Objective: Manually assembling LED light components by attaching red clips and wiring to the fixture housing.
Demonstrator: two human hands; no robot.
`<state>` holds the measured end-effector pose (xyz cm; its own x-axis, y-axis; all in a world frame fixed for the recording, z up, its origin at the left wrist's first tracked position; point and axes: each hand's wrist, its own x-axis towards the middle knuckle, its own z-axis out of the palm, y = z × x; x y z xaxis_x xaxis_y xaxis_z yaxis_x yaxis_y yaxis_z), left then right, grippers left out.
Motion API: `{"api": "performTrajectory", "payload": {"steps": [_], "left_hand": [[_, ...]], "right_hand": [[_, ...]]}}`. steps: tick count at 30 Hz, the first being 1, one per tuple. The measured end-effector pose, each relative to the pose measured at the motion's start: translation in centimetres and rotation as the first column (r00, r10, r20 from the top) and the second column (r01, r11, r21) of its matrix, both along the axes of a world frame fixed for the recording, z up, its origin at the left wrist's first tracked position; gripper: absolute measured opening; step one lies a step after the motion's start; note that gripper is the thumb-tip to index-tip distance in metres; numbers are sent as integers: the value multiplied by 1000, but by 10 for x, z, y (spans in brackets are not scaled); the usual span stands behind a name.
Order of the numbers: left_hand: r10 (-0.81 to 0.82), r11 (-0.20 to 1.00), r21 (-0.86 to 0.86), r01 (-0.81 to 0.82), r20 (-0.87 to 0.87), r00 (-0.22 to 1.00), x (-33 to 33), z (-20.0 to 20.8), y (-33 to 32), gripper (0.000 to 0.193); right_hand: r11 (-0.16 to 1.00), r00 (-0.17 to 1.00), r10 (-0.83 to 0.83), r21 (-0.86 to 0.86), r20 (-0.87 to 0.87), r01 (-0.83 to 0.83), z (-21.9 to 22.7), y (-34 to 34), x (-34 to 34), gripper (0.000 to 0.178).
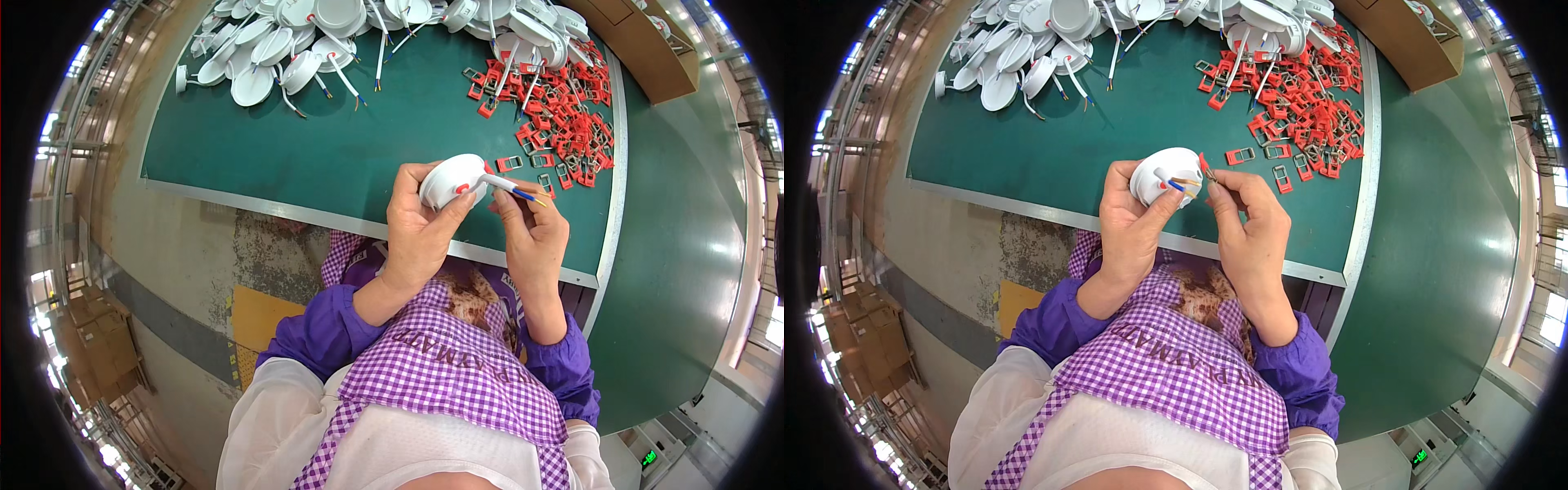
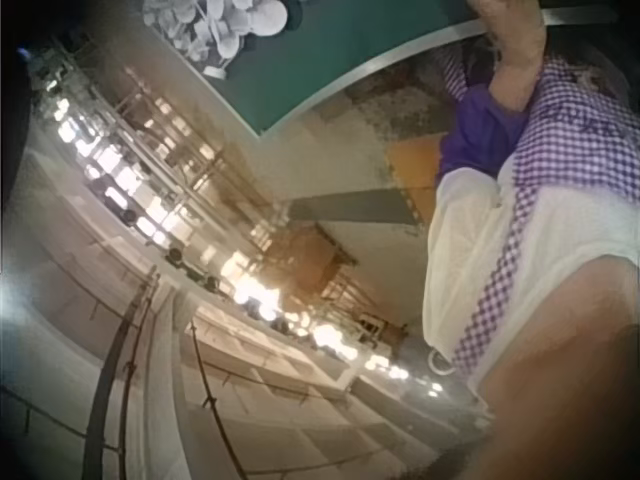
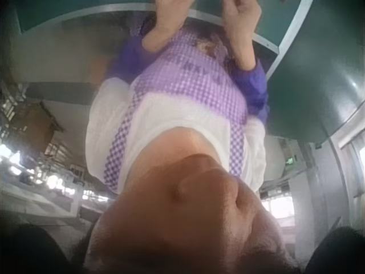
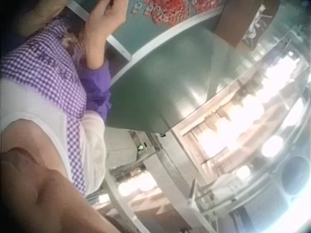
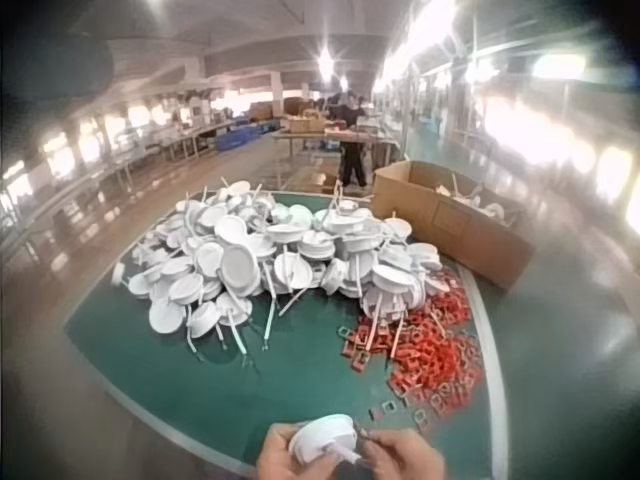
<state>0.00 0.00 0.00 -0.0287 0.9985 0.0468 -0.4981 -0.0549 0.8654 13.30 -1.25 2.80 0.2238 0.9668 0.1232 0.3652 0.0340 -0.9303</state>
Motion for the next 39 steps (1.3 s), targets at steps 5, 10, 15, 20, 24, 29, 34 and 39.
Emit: {"api": "performTrajectory", "payload": {"steps": [5, 10, 15, 20, 24, 29, 34, 39], "left_hand": [[15, 998, 56, -13, -32, 999, 0, 4, -2, 32], [42, 996, 79, -36, -77, 996, 2, 0, -3, 32], [39, 996, 85, -30, -107, 993, 0, -3, -1, 32], [13, 996, 85, 1, -156, 988, -2, -2, 3, 28], [-36, 999, 32, 44, -207, 978, -8, 0, 4, 27], [-160, 981, -121, 149, -85, 983, -15, 10, 1, 29], [-210, 962, -176, 207, 4, 978, -26, 15, -18, 27], [-313, 924, -231, 306, 7, 950, -37, 13, -28, 28]], "right_hand": [[996, 995, 15, 82, 102, -23, -6, -1, -2, 14], [995, 993, 0, 103, 122, -13, -4, -3, -8, 17], [989, 986, -3, 143, 164, -21, -6, -4, -9, 20], [988, 985, 15, 152, 174, -41, -9, -2, -8, 11], [989, 986, -5, 147, 170, -21, -16, -1, -6, 11], [998, 923, 51, -8, -381, -59, -16, 1, -3, 28], [967, 899, 120, -155, -421, -201, 0, -25, 1, 43], [958, 944, 124, -212, -305, -195, 9, -37, 4, 43]]}}
